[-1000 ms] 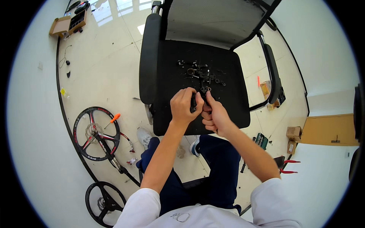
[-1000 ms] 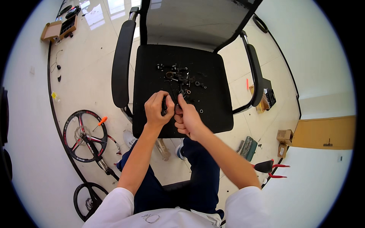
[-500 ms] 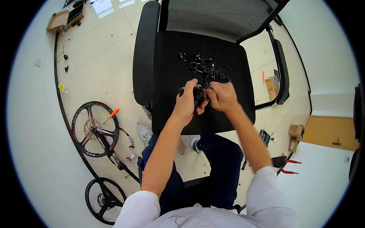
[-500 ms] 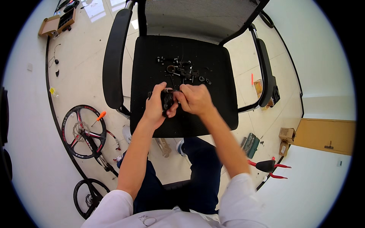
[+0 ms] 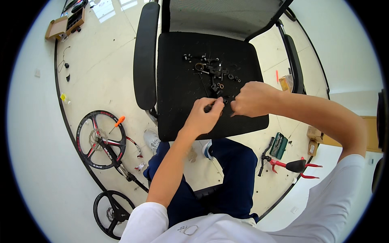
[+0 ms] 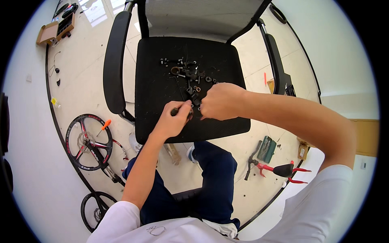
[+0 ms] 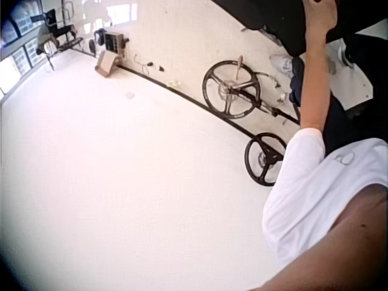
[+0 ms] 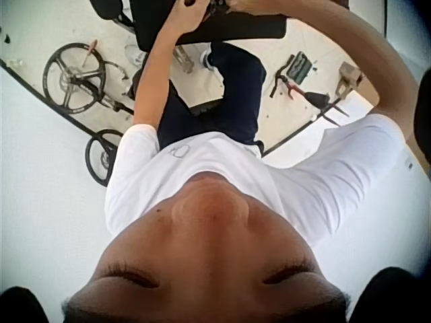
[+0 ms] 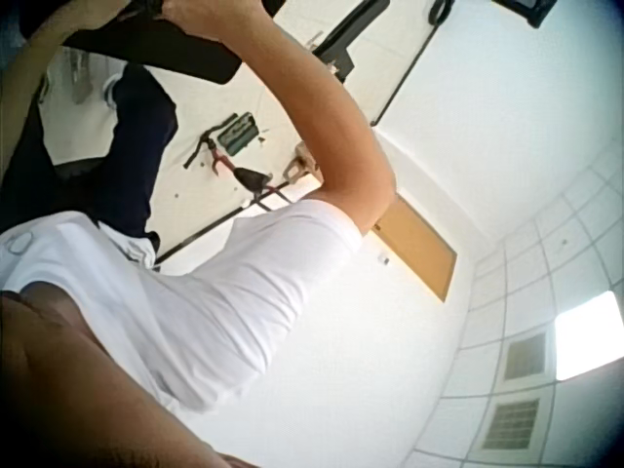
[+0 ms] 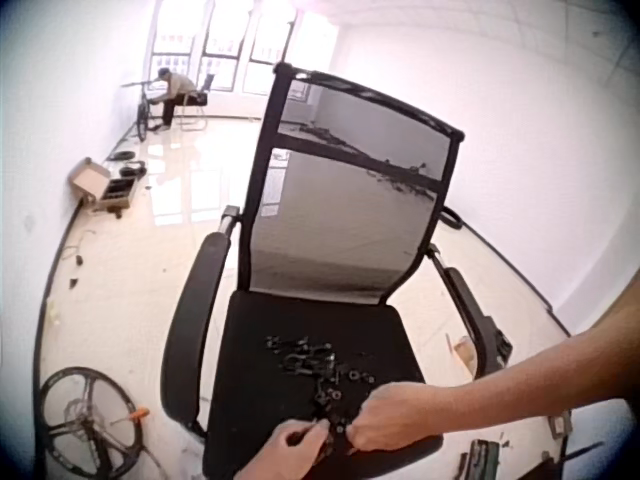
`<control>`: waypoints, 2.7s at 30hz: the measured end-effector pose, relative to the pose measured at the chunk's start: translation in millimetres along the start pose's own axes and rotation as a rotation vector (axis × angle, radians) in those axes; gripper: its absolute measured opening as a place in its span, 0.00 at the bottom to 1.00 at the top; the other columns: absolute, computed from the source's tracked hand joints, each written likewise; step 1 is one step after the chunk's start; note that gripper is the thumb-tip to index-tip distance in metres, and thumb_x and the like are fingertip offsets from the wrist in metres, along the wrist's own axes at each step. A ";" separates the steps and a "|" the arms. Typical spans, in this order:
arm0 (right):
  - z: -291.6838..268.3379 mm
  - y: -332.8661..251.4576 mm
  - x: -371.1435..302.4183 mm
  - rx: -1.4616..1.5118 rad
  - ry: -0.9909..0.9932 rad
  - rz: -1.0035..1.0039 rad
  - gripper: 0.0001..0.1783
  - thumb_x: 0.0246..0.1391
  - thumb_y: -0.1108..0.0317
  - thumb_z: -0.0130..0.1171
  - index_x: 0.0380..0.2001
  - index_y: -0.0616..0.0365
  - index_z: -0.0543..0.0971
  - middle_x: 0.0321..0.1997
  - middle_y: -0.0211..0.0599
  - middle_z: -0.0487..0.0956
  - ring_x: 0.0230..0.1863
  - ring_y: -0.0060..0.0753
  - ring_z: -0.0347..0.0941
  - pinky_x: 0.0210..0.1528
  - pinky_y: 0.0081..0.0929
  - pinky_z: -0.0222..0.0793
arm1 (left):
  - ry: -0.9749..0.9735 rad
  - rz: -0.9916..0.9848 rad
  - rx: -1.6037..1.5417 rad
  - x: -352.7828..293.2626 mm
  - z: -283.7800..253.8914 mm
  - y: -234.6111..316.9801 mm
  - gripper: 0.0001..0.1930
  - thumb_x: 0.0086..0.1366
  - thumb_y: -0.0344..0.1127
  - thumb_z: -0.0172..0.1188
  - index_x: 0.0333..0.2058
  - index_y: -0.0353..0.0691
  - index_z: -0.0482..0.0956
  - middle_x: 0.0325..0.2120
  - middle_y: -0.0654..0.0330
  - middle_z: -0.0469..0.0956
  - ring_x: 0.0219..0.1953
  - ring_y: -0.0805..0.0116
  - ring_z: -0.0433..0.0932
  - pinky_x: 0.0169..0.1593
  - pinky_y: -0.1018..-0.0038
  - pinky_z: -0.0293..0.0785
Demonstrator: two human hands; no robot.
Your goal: The person assembles small mechanical parts on a black chair seat, repeatedly picking up components, aligning them, and inserting pins or screws. They handle multiple small metal pieces and fasteners, occasionally repositioning parts and adjusting their orientation.
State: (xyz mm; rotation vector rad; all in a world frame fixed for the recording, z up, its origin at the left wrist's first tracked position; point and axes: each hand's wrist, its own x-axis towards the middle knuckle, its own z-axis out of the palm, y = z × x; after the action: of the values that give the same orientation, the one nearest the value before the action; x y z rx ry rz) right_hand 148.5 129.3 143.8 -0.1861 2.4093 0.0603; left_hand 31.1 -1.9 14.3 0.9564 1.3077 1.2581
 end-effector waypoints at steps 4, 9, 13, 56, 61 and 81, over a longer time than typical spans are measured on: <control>0.5 4.6 3.0 0.303 -0.139 0.146 0.24 0.62 0.51 0.55 0.21 0.60 0.79 0.17 0.47 0.78 0.25 0.52 0.80 0.30 0.42 0.75 | 0.156 0.389 0.407 -4.3 0.5 2.4 0.14 0.60 0.40 0.62 0.22 0.37 0.76 0.16 0.54 0.74 0.19 0.58 0.73 0.25 0.65 0.68; 35.8 22.8 17.0 1.194 -0.718 0.269 0.17 0.65 0.56 0.51 0.25 0.53 0.76 0.17 0.28 0.66 0.19 0.28 0.64 0.20 0.27 0.59 | 0.099 0.662 0.638 -9.8 6.3 -3.1 0.17 0.54 0.51 0.64 0.23 0.44 0.74 0.22 0.55 0.75 0.28 0.51 0.77 0.34 0.58 0.73; 98.5 -9.1 -11.9 2.096 -0.973 0.372 0.14 0.71 0.51 0.48 0.32 0.45 0.72 0.18 0.12 0.48 0.14 0.07 0.42 0.12 0.12 0.37 | 0.004 0.939 0.640 -11.5 29.6 -21.2 0.17 0.53 0.50 0.64 0.24 0.43 0.72 0.21 0.60 0.71 0.29 0.59 0.73 0.35 0.66 0.69; 59.8 21.2 20.7 -0.252 0.920 -0.129 0.17 0.46 0.55 0.64 0.22 0.52 0.68 0.22 0.28 0.66 0.20 0.27 0.66 0.23 0.28 0.60 | -0.128 -0.496 -0.679 -17.5 -16.0 13.7 0.29 0.69 0.56 0.47 0.22 0.34 0.76 0.13 0.52 0.75 0.10 0.64 0.72 0.15 0.74 0.66; 28.7 7.8 23.8 0.115 0.606 0.057 0.13 0.51 0.62 0.65 0.29 0.56 0.72 0.29 0.34 0.74 0.33 0.40 0.75 0.36 0.33 0.69 | -0.056 -0.465 -0.758 -12.1 -27.0 8.8 0.29 0.69 0.58 0.47 0.23 0.36 0.76 0.14 0.53 0.75 0.11 0.66 0.72 0.15 0.74 0.65; 93.2 -33.5 103.1 1.748 1.551 0.243 0.13 0.55 0.77 0.67 0.44 0.67 0.83 0.38 0.34 0.82 0.36 0.19 0.71 0.40 0.20 0.68 | 0.236 -0.250 -0.368 14.9 -30.3 -15.9 0.26 0.70 0.53 0.54 0.20 0.37 0.76 0.17 0.60 0.77 0.14 0.74 0.73 0.17 0.78 0.61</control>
State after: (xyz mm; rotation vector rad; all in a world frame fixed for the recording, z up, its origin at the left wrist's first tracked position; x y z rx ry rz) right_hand 138.7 92.8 5.9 1.2355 2.5452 -2.7274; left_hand 0.9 5.7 -6.2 0.3817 1.2693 1.3807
